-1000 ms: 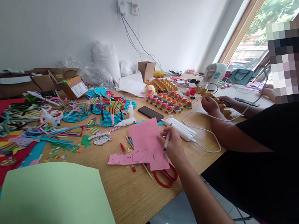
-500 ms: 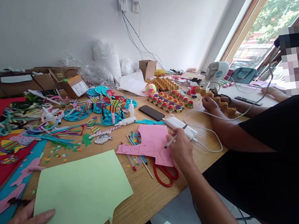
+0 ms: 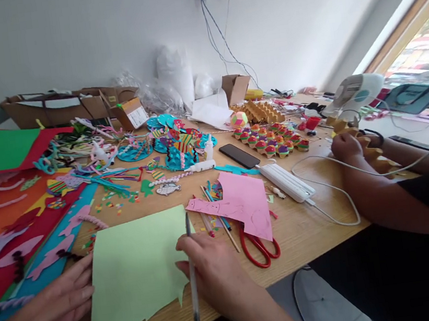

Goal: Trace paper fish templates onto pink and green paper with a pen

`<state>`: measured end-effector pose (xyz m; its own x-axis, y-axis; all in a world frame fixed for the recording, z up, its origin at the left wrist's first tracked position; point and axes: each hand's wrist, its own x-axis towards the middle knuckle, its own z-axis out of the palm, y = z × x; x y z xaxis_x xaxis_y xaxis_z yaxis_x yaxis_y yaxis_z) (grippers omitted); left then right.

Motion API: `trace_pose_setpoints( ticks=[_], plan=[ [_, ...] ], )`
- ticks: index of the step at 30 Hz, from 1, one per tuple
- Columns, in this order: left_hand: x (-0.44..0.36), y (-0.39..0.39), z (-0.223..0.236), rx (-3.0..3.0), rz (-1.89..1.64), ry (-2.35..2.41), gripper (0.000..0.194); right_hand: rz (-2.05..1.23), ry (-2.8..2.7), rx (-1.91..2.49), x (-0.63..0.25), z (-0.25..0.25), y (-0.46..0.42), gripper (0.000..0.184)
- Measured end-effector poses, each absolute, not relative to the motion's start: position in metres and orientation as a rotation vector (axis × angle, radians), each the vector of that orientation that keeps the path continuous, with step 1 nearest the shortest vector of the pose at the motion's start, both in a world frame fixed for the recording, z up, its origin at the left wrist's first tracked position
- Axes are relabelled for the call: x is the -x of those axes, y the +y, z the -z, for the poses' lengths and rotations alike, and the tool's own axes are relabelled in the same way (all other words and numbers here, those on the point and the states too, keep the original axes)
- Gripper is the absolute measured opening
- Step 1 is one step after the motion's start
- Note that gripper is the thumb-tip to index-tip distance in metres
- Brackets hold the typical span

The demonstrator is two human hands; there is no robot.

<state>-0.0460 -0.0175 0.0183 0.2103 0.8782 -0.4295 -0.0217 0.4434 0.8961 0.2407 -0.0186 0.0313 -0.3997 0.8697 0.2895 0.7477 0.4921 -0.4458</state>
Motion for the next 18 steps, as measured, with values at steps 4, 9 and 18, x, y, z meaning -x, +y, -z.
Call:
trace_pose_setpoints(
  ticks=[4, 9, 18],
  plan=[
    [0.052, -0.021, -0.019, -0.956, -0.686, 1.172, 0.069, -0.382, -2.396, 1.340, -0.223, -0.014, -0.020, 0.016],
    [0.062, -0.008, -0.019, -1.149, -0.510, 1.164, 0.061, -0.335, -2.391, 1.399, -0.219, 0.002, -0.025, 0.017],
    [0.087, 0.045, -0.022, -2.489, -0.558, 1.381, 0.029, -0.168, -2.266, 1.446, -0.213, 0.008, -0.030, 0.018]
  ],
)
